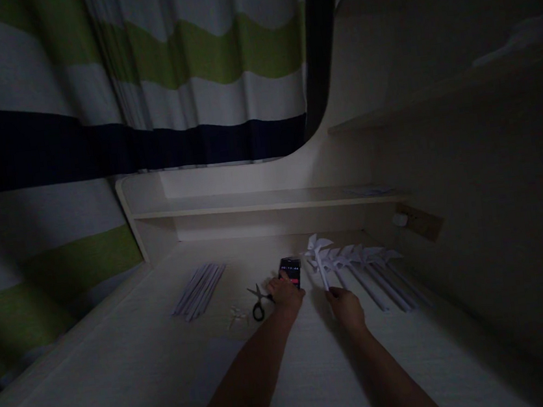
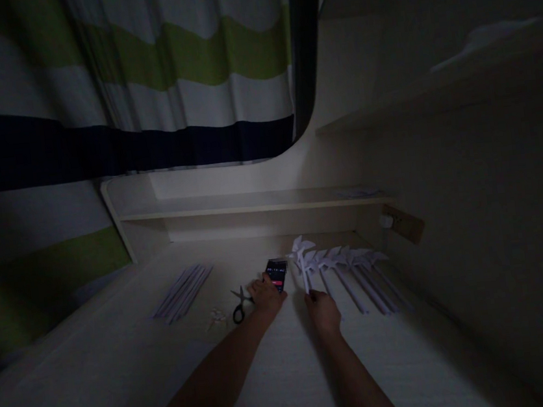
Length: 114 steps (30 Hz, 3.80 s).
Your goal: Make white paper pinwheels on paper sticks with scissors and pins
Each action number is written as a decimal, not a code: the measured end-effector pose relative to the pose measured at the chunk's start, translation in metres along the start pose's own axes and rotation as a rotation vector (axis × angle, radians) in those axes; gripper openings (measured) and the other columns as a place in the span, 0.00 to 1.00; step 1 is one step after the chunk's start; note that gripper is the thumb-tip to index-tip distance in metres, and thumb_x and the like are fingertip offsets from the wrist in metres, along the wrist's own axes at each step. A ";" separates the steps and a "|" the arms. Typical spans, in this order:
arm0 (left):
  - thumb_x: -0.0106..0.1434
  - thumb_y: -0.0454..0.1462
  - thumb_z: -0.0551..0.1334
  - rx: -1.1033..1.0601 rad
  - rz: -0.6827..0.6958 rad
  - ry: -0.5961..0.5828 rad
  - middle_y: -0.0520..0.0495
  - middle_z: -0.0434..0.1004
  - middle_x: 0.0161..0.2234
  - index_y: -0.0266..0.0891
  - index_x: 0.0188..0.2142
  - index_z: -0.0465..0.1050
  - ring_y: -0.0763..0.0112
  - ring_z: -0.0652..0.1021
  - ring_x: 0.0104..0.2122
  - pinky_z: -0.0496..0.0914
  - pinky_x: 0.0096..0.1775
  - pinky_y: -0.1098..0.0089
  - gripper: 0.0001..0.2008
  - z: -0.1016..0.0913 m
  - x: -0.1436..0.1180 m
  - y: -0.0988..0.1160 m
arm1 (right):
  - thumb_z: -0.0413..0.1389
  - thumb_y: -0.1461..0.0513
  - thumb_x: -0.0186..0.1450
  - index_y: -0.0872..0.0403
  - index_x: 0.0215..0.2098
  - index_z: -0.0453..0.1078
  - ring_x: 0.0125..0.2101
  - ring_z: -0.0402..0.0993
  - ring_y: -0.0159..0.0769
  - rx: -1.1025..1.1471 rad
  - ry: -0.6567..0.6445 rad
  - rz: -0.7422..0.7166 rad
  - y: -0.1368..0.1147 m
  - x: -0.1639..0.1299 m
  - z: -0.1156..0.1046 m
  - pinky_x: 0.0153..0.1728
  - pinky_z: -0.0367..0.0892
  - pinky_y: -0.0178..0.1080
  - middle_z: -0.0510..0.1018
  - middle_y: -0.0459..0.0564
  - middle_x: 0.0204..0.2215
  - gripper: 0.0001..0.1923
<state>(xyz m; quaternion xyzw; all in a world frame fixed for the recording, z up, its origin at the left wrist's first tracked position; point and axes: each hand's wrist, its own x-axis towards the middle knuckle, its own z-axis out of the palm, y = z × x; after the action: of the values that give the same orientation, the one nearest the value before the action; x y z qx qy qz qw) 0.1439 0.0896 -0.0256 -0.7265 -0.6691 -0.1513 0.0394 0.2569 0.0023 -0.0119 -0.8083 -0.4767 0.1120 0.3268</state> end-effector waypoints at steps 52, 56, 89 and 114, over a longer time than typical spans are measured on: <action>0.48 0.53 0.55 0.028 -0.016 0.112 0.30 0.63 0.43 0.28 0.52 0.56 0.46 0.61 0.46 0.44 0.47 0.47 0.38 0.002 -0.001 -0.047 | 0.43 0.65 0.60 0.59 0.32 0.67 0.32 0.73 0.41 -0.491 0.008 -0.195 -0.017 -0.012 0.018 0.28 0.64 0.36 0.75 0.58 0.30 0.12; 0.49 0.53 0.54 0.031 -0.004 0.112 0.30 0.63 0.44 0.28 0.52 0.56 0.47 0.61 0.46 0.45 0.47 0.48 0.37 0.001 -0.002 -0.045 | 0.43 0.65 0.60 0.60 0.32 0.68 0.32 0.73 0.42 -0.506 -0.001 -0.178 -0.017 -0.011 0.019 0.29 0.64 0.37 0.75 0.58 0.30 0.12; 0.50 0.50 0.55 0.017 -0.013 0.056 0.33 0.63 0.43 0.30 0.52 0.55 0.52 0.63 0.44 0.52 0.44 0.56 0.34 -0.003 -0.005 -0.034 | 0.41 0.68 0.60 0.63 0.35 0.69 0.30 0.74 0.43 -0.580 0.000 -0.149 -0.017 -0.008 0.019 0.27 0.65 0.40 0.72 0.62 0.32 0.15; 0.48 0.51 0.57 -0.032 0.039 0.118 0.33 0.63 0.43 0.28 0.51 0.55 0.51 0.62 0.44 0.51 0.46 0.53 0.37 -0.012 -0.010 -0.046 | 0.40 0.64 0.62 0.62 0.36 0.66 0.28 0.73 0.42 -0.579 0.078 -0.240 -0.025 -0.018 0.018 0.24 0.64 0.39 0.70 0.60 0.32 0.14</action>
<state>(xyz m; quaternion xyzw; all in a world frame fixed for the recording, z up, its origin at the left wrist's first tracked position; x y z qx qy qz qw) 0.0958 0.0819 -0.0238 -0.7297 -0.6490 -0.2037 0.0703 0.2209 0.0027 -0.0122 -0.8094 -0.5679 -0.0988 0.1122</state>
